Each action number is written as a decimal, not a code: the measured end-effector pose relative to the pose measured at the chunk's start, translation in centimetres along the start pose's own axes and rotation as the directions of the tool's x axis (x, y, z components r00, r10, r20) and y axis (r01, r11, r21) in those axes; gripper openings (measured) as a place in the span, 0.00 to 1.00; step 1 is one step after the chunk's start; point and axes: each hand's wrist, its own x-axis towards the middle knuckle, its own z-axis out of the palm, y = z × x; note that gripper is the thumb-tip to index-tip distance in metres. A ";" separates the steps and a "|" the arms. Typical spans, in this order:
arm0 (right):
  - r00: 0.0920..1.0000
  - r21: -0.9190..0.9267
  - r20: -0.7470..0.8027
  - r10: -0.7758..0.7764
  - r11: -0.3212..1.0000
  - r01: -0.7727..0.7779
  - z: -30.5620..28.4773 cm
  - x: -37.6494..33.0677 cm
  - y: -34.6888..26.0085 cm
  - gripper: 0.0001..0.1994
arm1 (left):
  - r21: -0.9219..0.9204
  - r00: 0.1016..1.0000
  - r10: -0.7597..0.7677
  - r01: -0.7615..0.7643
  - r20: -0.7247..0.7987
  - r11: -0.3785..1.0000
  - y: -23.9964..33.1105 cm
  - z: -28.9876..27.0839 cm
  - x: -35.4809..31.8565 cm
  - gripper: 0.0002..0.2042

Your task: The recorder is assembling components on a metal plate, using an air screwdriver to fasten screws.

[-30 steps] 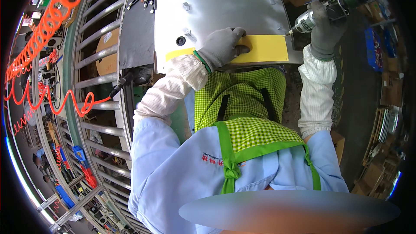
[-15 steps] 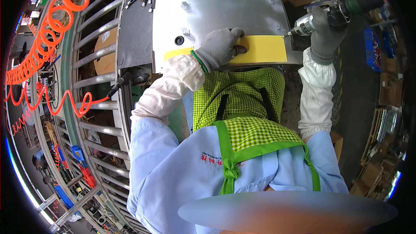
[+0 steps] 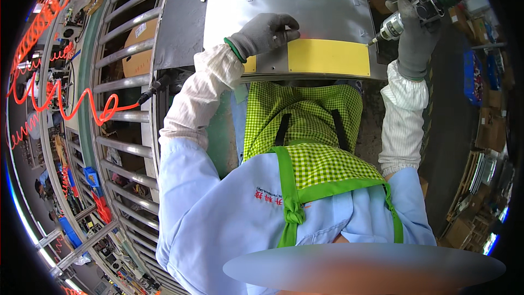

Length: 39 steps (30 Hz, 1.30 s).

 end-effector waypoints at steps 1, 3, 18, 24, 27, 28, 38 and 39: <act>1.000 -0.002 -0.010 0.002 1.000 -0.002 0.0 -0.1 -0.1 0.13 | 0.065 1.000 0.007 -0.007 -0.002 0.998 0.0 0.0 -0.1 0.15; 0.999 -0.039 0.035 -0.005 0.999 0.007 0.0 -0.2 0.0 0.14 | 0.038 0.999 -0.040 0.039 0.028 0.999 -0.1 -0.1 -0.4 0.16; 0.997 -0.013 -0.026 0.079 0.997 -0.079 -0.9 -0.3 1.1 0.20 | 0.147 0.993 -0.119 0.121 -0.018 0.982 1.2 0.7 -2.5 0.24; 0.995 0.058 -0.100 0.009 0.998 -0.003 -0.4 -0.5 1.2 0.11 | 0.193 0.997 -0.076 0.079 -0.023 0.978 1.4 0.6 -2.6 0.24; 0.995 0.028 -0.095 0.011 1.000 -0.009 -0.6 -0.4 1.4 0.10 | 0.153 0.993 -0.114 0.114 -0.012 0.982 1.4 0.6 -2.7 0.24; 0.994 -0.066 -0.099 -0.055 0.997 0.048 -0.6 -0.3 1.5 0.10 | 0.172 0.993 -0.117 0.117 -0.010 0.978 1.4 0.6 -2.7 0.24; 1.000 -0.074 -0.026 0.013 0.997 -0.015 -1.1 0.0 1.1 0.19 | 0.156 0.995 -0.098 0.097 -0.005 0.983 1.4 0.8 -2.9 0.25; 1.000 -0.083 -0.006 0.026 0.996 -0.027 -1.0 0.0 1.1 0.19 | 0.151 0.995 -0.099 0.099 -0.006 0.984 1.4 0.9 -2.9 0.25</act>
